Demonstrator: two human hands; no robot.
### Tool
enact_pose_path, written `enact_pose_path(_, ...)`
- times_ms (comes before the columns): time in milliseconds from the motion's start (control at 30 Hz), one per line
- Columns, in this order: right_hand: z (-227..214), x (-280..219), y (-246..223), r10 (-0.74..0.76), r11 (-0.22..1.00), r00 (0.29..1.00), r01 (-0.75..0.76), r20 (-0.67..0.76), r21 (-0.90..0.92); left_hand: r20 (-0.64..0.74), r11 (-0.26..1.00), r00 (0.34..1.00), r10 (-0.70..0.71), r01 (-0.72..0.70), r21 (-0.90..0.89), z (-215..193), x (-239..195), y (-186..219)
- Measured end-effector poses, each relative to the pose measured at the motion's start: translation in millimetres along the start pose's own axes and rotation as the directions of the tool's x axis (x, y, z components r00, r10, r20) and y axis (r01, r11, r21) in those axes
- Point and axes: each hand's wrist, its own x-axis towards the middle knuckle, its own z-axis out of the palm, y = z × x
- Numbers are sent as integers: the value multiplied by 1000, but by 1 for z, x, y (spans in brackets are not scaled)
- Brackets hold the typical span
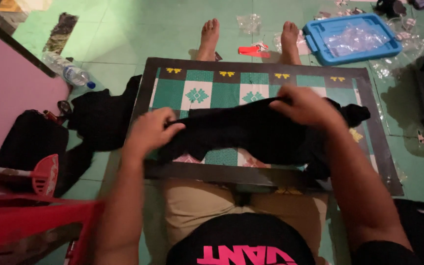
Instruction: The person folds a black t-shirt on a low table, smoothing it and folding it into a compact rectangle. They then unfold it and spread it flat again, smoothing the fabric across the table surface.
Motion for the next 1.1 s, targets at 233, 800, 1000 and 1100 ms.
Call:
enact_pose_path(233,103,-30,46,10,923,998,-34,-66,-382,27,978,991,135,-137,155,88,17,45)
enact_pose_path(800,18,-81,124,164,968,865,-235,-474,-93,-62,936,937,343,-347,-53,75,192,110)
enact_pose_path(1000,-3,-85,118,122,990,838,-65,-531,125,50,865,901,431,-396,-308,54,194,86)
enact_pose_path(1100,-20,-88,91,-33,966,871,154,-491,208,39,851,852,522,-517,-87,60,182,101)
